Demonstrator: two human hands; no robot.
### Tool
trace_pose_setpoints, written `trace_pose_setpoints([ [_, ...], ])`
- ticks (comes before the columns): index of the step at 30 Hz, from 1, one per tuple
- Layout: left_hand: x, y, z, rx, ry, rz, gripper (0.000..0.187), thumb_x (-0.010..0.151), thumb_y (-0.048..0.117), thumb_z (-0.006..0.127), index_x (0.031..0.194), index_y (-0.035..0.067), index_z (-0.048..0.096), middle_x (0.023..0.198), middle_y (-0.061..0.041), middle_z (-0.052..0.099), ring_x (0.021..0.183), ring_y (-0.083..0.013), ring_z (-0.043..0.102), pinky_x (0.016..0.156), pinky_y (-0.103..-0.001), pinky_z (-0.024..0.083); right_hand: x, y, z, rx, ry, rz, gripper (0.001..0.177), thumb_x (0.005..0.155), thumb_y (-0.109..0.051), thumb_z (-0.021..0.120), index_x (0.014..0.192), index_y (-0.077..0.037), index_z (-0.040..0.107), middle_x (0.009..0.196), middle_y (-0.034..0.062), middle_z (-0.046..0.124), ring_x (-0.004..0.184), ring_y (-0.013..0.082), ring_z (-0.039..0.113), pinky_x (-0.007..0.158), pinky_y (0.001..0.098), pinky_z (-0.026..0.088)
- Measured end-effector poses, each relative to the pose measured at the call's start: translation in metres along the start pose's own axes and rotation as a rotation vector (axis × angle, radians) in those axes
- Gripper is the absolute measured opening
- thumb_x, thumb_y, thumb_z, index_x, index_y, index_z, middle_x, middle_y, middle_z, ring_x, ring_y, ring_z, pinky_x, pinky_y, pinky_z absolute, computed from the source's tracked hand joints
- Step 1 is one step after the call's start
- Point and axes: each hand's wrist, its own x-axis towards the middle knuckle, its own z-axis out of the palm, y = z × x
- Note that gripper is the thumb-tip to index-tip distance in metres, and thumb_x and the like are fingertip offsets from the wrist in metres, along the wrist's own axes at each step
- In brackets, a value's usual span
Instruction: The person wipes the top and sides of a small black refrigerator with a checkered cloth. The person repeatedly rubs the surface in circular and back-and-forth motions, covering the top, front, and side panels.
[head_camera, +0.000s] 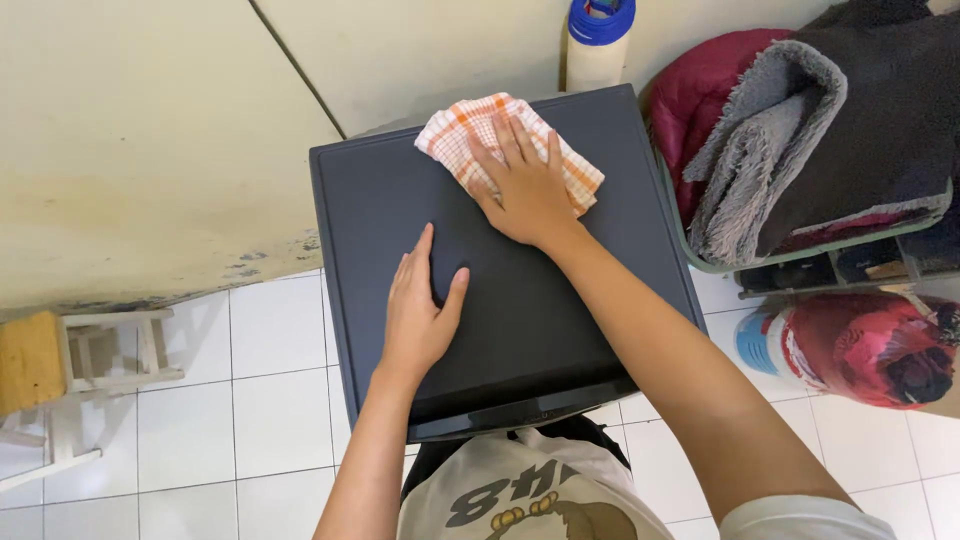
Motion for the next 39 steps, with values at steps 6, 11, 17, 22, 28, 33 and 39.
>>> trace_pose_setpoints([
  [6,-0.017,-0.017,-0.039,0.175,0.112,0.102,0.050,0.094,0.021,0.070,0.138,-0.002,0.060,0.135,-0.028,0.061,0.130,-0.0451,0.055,0.111,-0.053,0.040,-0.088,-0.055,-0.030,-0.094,-0.038,-0.127,0.068,0.097,-0.047,0.052,0.159,-0.020,0.039,0.168,0.0207,0.023,0.152,0.0415,0.026,0.113,0.0723,0.018],
  [11,-0.034,-0.011,-0.065,0.197,0.120,0.014,0.040,0.094,0.014,0.066,0.129,-0.003,0.064,0.138,-0.023,0.061,0.136,-0.0402,0.051,0.114,-0.051,0.037,-0.168,-0.105,-0.061,0.134,-0.149,-0.236,0.067,0.096,-0.039,0.048,0.159,-0.017,0.035,0.168,0.0216,0.018,0.154,0.0405,0.015,0.114,0.0701,0.007],
  [17,-0.049,-0.019,-0.061,0.135,0.172,-0.043,0.042,0.090,0.013,0.070,0.128,-0.002,0.064,0.139,-0.021,0.060,0.137,-0.0379,0.051,0.112,-0.048,0.041,-0.161,-0.099,-0.042,0.174,-0.177,-0.262,0.062,0.100,-0.043,0.045,0.158,-0.022,0.038,0.169,0.0175,0.020,0.155,0.0354,0.014,0.115,0.0662,0.005],
  [22,-0.058,-0.028,-0.056,0.129,0.137,-0.055,0.050,0.093,0.019,0.070,0.137,-0.002,0.058,0.139,-0.026,0.057,0.138,-0.0446,0.046,0.117,-0.056,0.032,-0.080,-0.063,-0.005,0.048,-0.258,-0.278,0.067,0.097,-0.054,0.042,0.161,-0.035,0.030,0.172,0.0100,0.012,0.156,0.0360,0.016,0.114,0.0725,0.011],
  [28,-0.063,-0.028,-0.057,0.173,0.097,-0.058,0.050,0.099,0.026,0.064,0.140,-0.002,0.056,0.143,-0.023,0.055,0.142,-0.0404,0.043,0.120,-0.052,0.028,0.016,-0.041,0.018,0.001,-0.052,-0.145,0.062,0.099,-0.058,0.045,0.157,-0.038,0.040,0.168,0.0078,0.029,0.155,0.0310,0.025,0.118,0.0700,0.013],
  [33,-0.071,-0.030,-0.063,-0.078,0.270,-0.007,0.036,0.100,0.009,0.058,0.133,-0.004,0.060,0.135,-0.024,0.060,0.134,-0.0455,0.050,0.112,-0.055,0.039,-0.003,-0.067,0.013,-0.089,-0.080,-0.107,0.069,0.097,-0.049,0.048,0.160,-0.025,0.037,0.168,0.0178,0.025,0.154,0.0389,0.025,0.114,0.0728,0.016],
  [39,-0.103,-0.052,-0.062,-0.193,0.419,-0.226,0.034,0.097,-0.006,0.056,0.130,-0.001,0.064,0.128,-0.019,0.064,0.126,-0.0364,0.060,0.103,-0.045,0.052,-0.125,-0.130,-0.008,-0.047,-0.076,-0.458,0.075,0.091,-0.052,0.052,0.157,-0.020,0.040,0.163,0.0166,0.035,0.150,0.0410,0.030,0.111,0.0689,0.022],
])
